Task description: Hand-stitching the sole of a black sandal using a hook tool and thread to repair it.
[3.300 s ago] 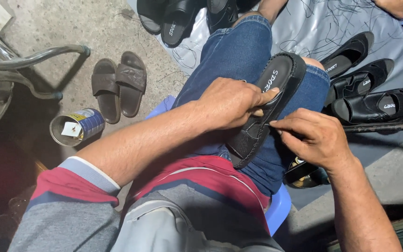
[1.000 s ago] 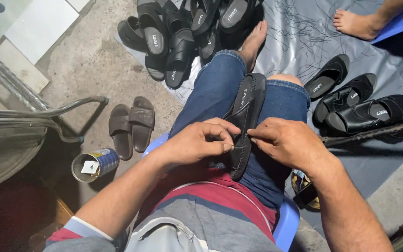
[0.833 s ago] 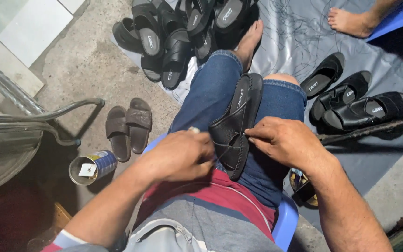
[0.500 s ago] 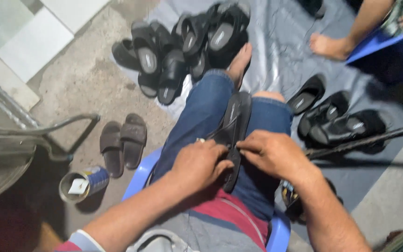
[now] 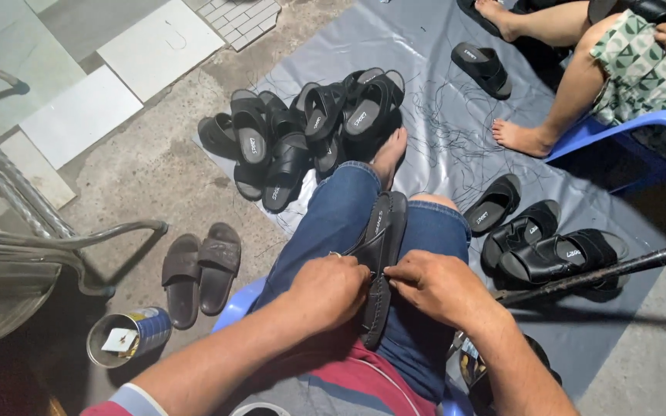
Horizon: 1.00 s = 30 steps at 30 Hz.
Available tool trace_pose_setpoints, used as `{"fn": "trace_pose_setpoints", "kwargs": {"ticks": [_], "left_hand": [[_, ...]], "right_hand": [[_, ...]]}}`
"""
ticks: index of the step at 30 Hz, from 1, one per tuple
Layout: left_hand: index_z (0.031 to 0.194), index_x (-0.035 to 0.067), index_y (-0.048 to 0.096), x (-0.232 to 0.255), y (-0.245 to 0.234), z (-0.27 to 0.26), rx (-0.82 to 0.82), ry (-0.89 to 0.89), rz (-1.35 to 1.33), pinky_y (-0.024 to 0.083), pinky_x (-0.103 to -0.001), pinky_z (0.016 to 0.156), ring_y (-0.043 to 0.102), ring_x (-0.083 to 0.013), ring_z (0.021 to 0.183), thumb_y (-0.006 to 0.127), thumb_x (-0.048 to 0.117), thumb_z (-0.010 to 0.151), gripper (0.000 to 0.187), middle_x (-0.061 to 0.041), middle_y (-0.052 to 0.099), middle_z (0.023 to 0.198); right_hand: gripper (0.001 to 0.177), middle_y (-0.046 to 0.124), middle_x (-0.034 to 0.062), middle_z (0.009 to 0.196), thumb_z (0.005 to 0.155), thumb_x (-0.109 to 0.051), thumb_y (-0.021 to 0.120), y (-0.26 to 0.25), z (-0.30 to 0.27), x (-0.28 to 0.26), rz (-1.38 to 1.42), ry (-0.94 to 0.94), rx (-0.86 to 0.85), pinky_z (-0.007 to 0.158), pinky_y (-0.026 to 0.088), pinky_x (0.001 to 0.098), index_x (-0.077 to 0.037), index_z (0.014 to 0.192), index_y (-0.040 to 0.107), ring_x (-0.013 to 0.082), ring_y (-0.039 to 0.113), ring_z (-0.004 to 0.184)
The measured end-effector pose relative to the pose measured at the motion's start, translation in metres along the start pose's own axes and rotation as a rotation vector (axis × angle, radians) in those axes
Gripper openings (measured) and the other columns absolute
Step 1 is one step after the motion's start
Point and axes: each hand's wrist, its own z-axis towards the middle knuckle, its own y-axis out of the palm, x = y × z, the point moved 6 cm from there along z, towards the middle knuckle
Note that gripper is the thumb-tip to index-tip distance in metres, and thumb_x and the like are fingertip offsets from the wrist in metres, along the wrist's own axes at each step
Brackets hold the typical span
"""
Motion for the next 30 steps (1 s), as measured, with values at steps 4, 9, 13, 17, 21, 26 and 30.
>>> {"fn": "trace_pose_setpoints", "kwargs": {"ticks": [4,9,13,17,21,26,30], "left_hand": [[0.08,0.016,0.068,-0.01,-0.035,-0.01,-0.122,0.017,-0.035,0.052,-0.035,0.058,0.064,-0.0255,0.072,0.066,0.028,0.071,0.016,-0.005,0.064,0.077],[0.078,0.006,0.066,-0.012,-0.064,-0.025,-0.071,0.131,-0.868,0.046,-0.05,0.083,0.057,-0.0455,0.098,0.064,0.014,0.073,0.01,-0.022,0.058,0.109],[0.087,0.008,0.067,-0.018,-0.019,-0.019,-0.054,-0.118,-1.308,0.044,-0.038,0.09,0.058,-0.0234,0.103,0.062,0.024,0.081,0.017,-0.012,0.063,0.112],[0.096,0.006,0.066,-0.022,0.002,-0.012,0.178,-0.17,-1.455,0.05,-0.02,0.052,0.063,-0.0128,0.065,0.063,0.013,0.082,0.016,-0.006,0.064,0.078],[0.105,0.019,0.06,-0.018,-0.01,-0.018,0.325,-0.093,-0.579,0.052,-0.031,0.07,0.065,-0.021,0.082,0.058,0.018,0.086,0.019,0.0,0.062,0.087],[0.101,0.02,0.047,-0.025,0.012,-0.017,0.311,-0.219,-0.506,0.052,-0.037,0.064,0.065,-0.023,0.076,0.058,0.025,0.085,0.019,0.002,0.065,0.08],[0.095,0.018,0.047,-0.026,0.02,-0.018,0.413,-0.153,-0.571,0.052,-0.036,0.064,0.065,-0.0251,0.074,0.059,0.02,0.084,0.016,-0.001,0.066,0.078]], "right_hand": [[0.019,0.068,-0.0089,0.085,0.076,-0.029,0.061,-0.001,0.002,0.004,0.004,0.017,0.029,0.069,0.054,0.028,-0.028,0.092,0.071,0.0138,0.068,0.08],[0.021,0.067,-0.0015,0.088,0.074,-0.025,0.063,0.002,0.003,0.005,0.055,-0.15,0.024,0.07,0.054,0.0348,-0.021,0.094,0.07,0.0202,0.066,0.084],[0.021,0.066,-0.0072,0.089,0.073,-0.029,0.063,0.004,0.003,0.002,0.034,-0.114,0.023,0.07,0.054,0.0323,-0.025,0.092,0.07,0.0176,0.066,0.082],[0.018,0.067,-0.0092,0.086,0.075,-0.031,0.063,0.0,0.004,0.004,0.071,-0.066,0.037,0.068,0.054,0.0299,-0.025,0.09,0.071,0.0159,0.066,0.081],[0.019,0.067,-0.0089,0.086,0.075,-0.034,0.064,0.002,0.006,0.008,0.104,-0.043,0.044,0.067,0.053,0.031,-0.025,0.09,0.071,0.0165,0.065,0.081],[0.015,0.069,-0.0088,0.082,0.074,-0.027,0.066,0.001,0.005,0.006,0.146,-0.076,0.093,0.066,0.052,0.0275,-0.024,0.087,0.073,0.0161,0.066,0.08],[0.016,0.069,-0.0092,0.084,0.074,-0.025,0.068,0.008,0.003,0.011,0.19,-0.089,0.126,0.067,0.051,0.0252,-0.026,0.089,0.072,0.0139,0.066,0.082]]}}
